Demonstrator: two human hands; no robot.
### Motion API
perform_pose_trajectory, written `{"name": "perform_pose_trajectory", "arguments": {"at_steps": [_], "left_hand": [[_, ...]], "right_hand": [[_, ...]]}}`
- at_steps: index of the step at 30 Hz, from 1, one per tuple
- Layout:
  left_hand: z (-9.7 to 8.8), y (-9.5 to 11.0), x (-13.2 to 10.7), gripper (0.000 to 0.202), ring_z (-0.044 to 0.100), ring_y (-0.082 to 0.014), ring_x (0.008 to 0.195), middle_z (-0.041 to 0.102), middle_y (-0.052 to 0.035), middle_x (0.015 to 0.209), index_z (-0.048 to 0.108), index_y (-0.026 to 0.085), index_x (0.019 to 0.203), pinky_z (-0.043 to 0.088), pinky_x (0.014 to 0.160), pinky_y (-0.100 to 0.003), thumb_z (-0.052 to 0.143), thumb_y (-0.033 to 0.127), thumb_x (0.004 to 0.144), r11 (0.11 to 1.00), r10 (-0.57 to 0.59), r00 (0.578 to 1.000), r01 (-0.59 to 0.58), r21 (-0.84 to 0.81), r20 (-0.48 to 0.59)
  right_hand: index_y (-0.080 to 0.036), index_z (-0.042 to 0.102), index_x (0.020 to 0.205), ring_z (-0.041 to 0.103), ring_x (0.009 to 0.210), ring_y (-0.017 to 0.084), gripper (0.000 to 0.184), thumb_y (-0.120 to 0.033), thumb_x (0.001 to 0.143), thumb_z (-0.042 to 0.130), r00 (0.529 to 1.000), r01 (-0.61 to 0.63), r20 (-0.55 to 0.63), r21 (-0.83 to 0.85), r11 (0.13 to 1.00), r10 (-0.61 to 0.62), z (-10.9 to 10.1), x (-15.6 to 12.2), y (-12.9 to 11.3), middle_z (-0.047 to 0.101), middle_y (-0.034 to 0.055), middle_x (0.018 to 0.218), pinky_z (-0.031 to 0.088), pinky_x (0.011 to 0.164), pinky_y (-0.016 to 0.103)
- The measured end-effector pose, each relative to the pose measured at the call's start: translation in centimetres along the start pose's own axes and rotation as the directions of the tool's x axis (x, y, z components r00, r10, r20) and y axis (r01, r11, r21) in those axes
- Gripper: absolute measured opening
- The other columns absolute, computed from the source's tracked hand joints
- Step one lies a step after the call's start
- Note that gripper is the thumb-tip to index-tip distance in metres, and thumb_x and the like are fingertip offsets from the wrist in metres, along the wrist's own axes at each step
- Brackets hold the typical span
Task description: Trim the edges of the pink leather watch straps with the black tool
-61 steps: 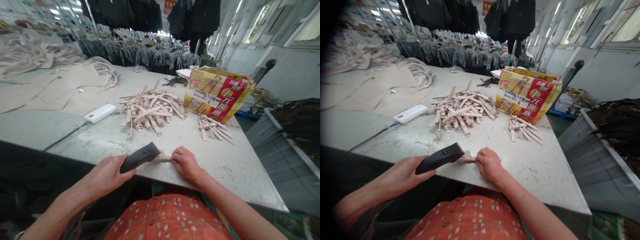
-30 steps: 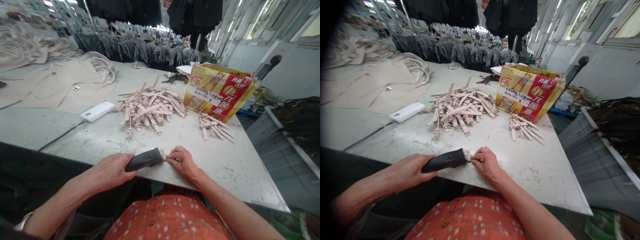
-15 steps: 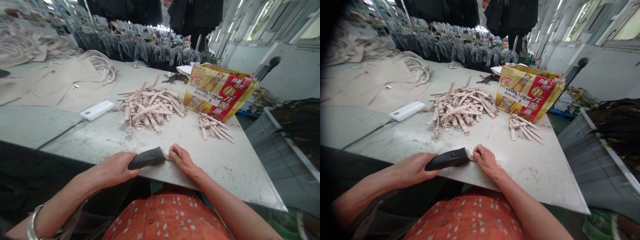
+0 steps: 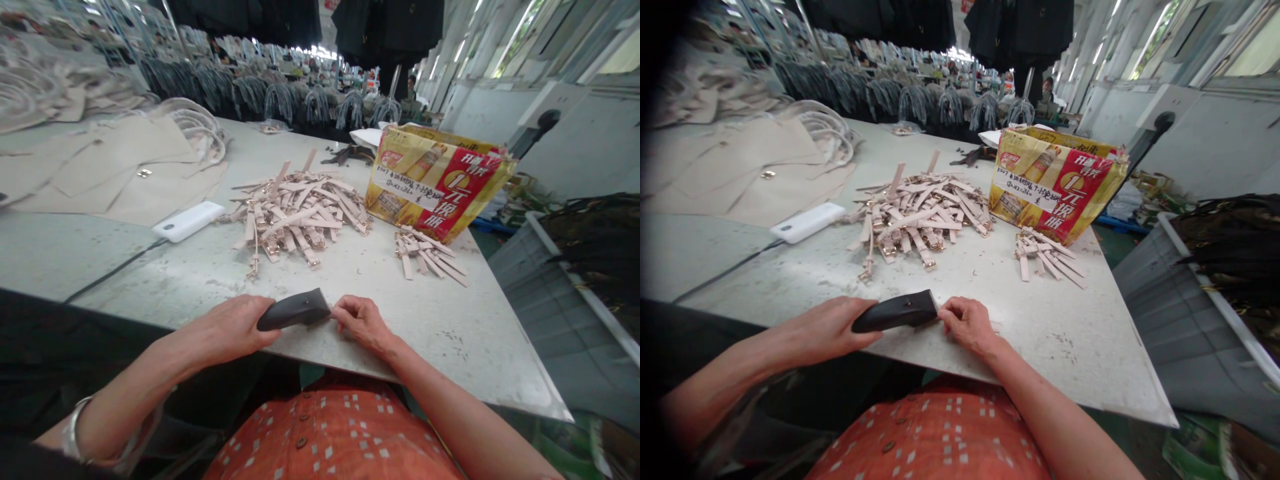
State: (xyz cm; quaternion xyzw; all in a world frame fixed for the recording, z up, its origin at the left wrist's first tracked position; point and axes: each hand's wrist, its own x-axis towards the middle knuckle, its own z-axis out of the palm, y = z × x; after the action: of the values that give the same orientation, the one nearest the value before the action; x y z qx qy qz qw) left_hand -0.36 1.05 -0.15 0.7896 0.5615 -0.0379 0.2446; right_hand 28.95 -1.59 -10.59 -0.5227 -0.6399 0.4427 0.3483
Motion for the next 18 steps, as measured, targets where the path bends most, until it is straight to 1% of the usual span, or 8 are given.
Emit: {"name": "perform_pose_trajectory", "arguments": {"at_steps": [2,4,5,6,8,11,15,18], "left_hand": [[0.0,0.4,0.2,0.03,0.082,-0.0301,0.081,0.087,-0.0059,0.084,0.081,0.028,0.088,0.056,0.073,-0.035,0.071,0.056,0.082,0.999,-0.008,1.0,0.008,-0.033,0.012],[0.0,0.5,0.1,0.031,0.08,-0.0281,0.074,0.084,-0.0032,0.076,0.079,0.028,0.086,0.055,0.069,-0.034,0.07,0.058,0.084,0.997,-0.021,0.999,0.023,-0.077,0.032],[0.0,0.3,-0.1,0.031,0.078,-0.0273,0.069,0.082,-0.0021,0.071,0.077,0.028,0.085,0.054,0.067,-0.033,0.07,0.059,0.084,0.995,-0.031,0.999,0.035,-0.098,0.043],[-0.1,0.2,-0.2,0.031,0.076,-0.0267,0.065,0.08,-0.0013,0.067,0.076,0.029,0.083,0.054,0.065,-0.033,0.07,0.059,0.084,0.992,-0.045,0.998,0.051,-0.113,0.051],[-0.2,-0.3,-0.5,0.031,0.073,-0.0259,0.06,0.078,-0.0008,0.064,0.073,0.029,0.082,0.052,0.062,-0.034,0.07,0.06,0.083,0.989,-0.084,0.995,0.09,-0.12,0.052],[-0.4,-1.0,-0.7,0.031,0.075,-0.027,0.064,0.08,-0.0019,0.068,0.074,0.029,0.082,0.053,0.065,-0.035,0.072,0.06,0.081,0.991,-0.099,0.995,0.101,-0.086,0.035],[-0.2,-1.0,-0.3,0.03,0.082,-0.0302,0.079,0.088,-0.006,0.084,0.08,0.028,0.088,0.056,0.072,-0.036,0.072,0.056,0.08,0.999,-0.039,0.999,0.04,-0.031,0.017],[0.2,-0.3,0.3,0.036,0.082,-0.0307,0.08,0.089,-0.0073,0.087,0.081,0.026,0.094,0.055,0.071,-0.036,0.067,0.058,0.083,0.999,-0.023,0.999,0.024,-0.031,0.028]], "right_hand": [[-0.024,0.077,0.096,0.064,0.064,0.015,0.005,-0.021,0.097,0.073,1.0,0.019,0.018,0.058,0.998,-0.02,-0.1,-0.2,0.2,0.074,-0.0048,0.071,0.048,0.068,0.025],[-0.024,0.078,0.109,0.066,0.067,0.015,0.025,-0.014,0.087,0.071,0.998,0.06,0.012,0.082,0.995,-0.061,-0.1,-0.3,0.4,0.077,-0.0041,0.08,0.051,0.069,0.025],[-0.024,0.078,0.111,0.068,0.071,0.015,0.034,-0.01,0.081,0.069,0.996,0.092,-0.005,0.07,0.993,-0.091,-0.2,-0.3,0.4,0.078,-0.0031,0.085,0.052,0.071,0.026],[-0.024,0.077,0.11,0.069,0.075,0.016,0.039,-0.008,0.075,0.067,0.992,0.125,-0.035,0.044,0.991,-0.123,-0.2,-0.3,0.5,0.079,-0.002,0.09,0.054,0.073,0.026],[-0.024,0.076,0.104,0.071,0.083,0.018,0.04,-0.006,0.069,0.064,0.979,0.169,-0.112,-0.022,0.985,-0.17,-0.2,-0.2,0.6,0.077,0.0002,0.095,0.057,0.078,0.028],[-0.024,0.075,0.101,0.072,0.085,0.02,0.037,-0.008,0.069,0.066,0.962,0.172,-0.195,-0.105,0.979,-0.19,-0.1,0.1,0.9,0.075,0.0021,0.098,0.061,0.081,0.031],[-0.023,0.077,0.106,0.072,0.087,0.022,0.039,-0.01,0.07,0.07,0.963,0.182,-0.167,-0.18,0.967,-0.212,0.1,0.2,1.1,0.075,0.0031,0.099,0.064,0.086,0.035],[-0.024,0.078,0.109,0.072,0.088,0.022,0.041,-0.01,0.071,0.07,0.964,0.187,-0.152,-0.196,0.963,-0.218,0.2,0.1,1.3,0.076,0.0031,0.099,0.064,0.087,0.035]]}}
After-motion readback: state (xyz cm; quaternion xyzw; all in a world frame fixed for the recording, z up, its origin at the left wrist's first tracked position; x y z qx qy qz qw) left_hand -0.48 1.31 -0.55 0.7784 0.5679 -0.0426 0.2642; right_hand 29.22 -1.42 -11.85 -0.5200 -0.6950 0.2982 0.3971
